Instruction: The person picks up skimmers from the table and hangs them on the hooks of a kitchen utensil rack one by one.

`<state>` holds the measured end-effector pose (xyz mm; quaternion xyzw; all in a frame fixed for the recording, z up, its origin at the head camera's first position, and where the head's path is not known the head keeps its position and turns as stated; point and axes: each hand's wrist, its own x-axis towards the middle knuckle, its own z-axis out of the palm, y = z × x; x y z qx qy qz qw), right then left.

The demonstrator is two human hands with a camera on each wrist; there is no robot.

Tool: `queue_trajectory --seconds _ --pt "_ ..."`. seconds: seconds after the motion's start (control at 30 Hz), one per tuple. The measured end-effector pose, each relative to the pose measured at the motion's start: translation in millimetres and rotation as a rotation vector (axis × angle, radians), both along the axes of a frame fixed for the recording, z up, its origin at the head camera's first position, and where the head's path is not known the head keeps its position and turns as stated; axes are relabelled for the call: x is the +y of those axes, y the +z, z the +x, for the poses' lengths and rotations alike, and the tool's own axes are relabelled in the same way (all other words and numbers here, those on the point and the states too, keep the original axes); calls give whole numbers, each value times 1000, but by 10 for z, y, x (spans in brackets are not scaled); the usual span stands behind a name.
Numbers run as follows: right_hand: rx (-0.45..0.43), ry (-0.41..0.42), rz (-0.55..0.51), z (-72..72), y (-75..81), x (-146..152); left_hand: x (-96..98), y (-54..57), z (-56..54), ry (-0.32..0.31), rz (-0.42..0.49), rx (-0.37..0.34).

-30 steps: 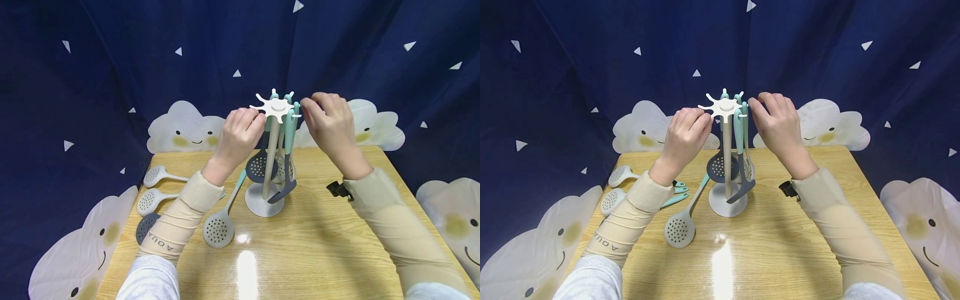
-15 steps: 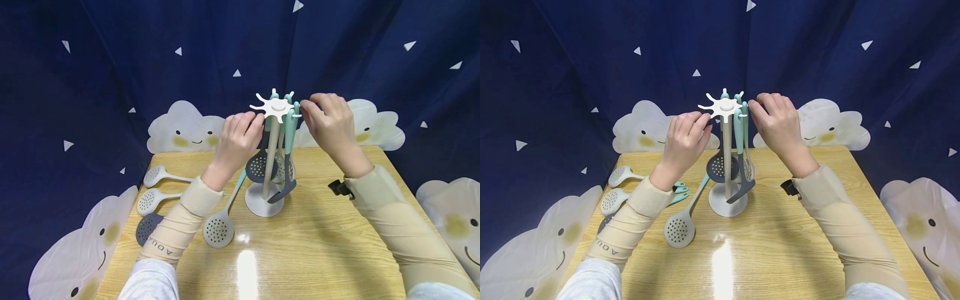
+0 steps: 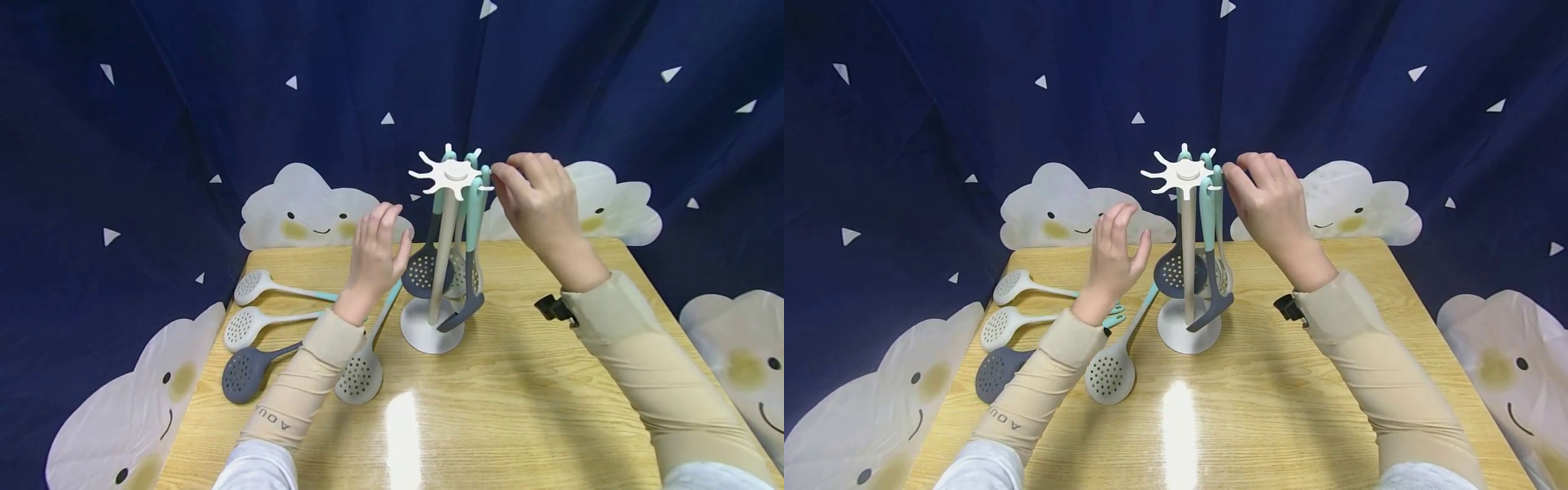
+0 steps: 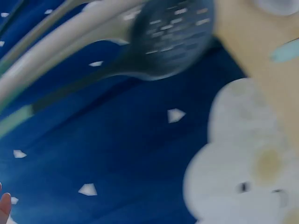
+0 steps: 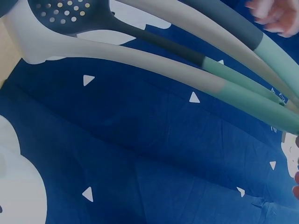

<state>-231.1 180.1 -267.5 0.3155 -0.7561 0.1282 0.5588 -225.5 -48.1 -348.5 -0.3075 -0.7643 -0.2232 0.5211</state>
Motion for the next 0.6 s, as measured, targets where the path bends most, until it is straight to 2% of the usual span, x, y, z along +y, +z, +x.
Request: queue_trajectory --seconds 0.13,0.27,0.37,0.43,0.6 --pt "-9 4 2 5 6 -1 -69 -267 -95 57 10 -193" --pt "-17 1 13 12 12 1 -137 -505 -176 142 -51 -477" --pt "-18 0 16 17 14 2 -178 -672 -242 191 -135 -698" --pt "-16 -2 15 20 16 2 -196 -780 -291 218 -199 -816" --pt "-15 -1 15 21 15 3 -223 -1049 -411 271 -367 -1027"
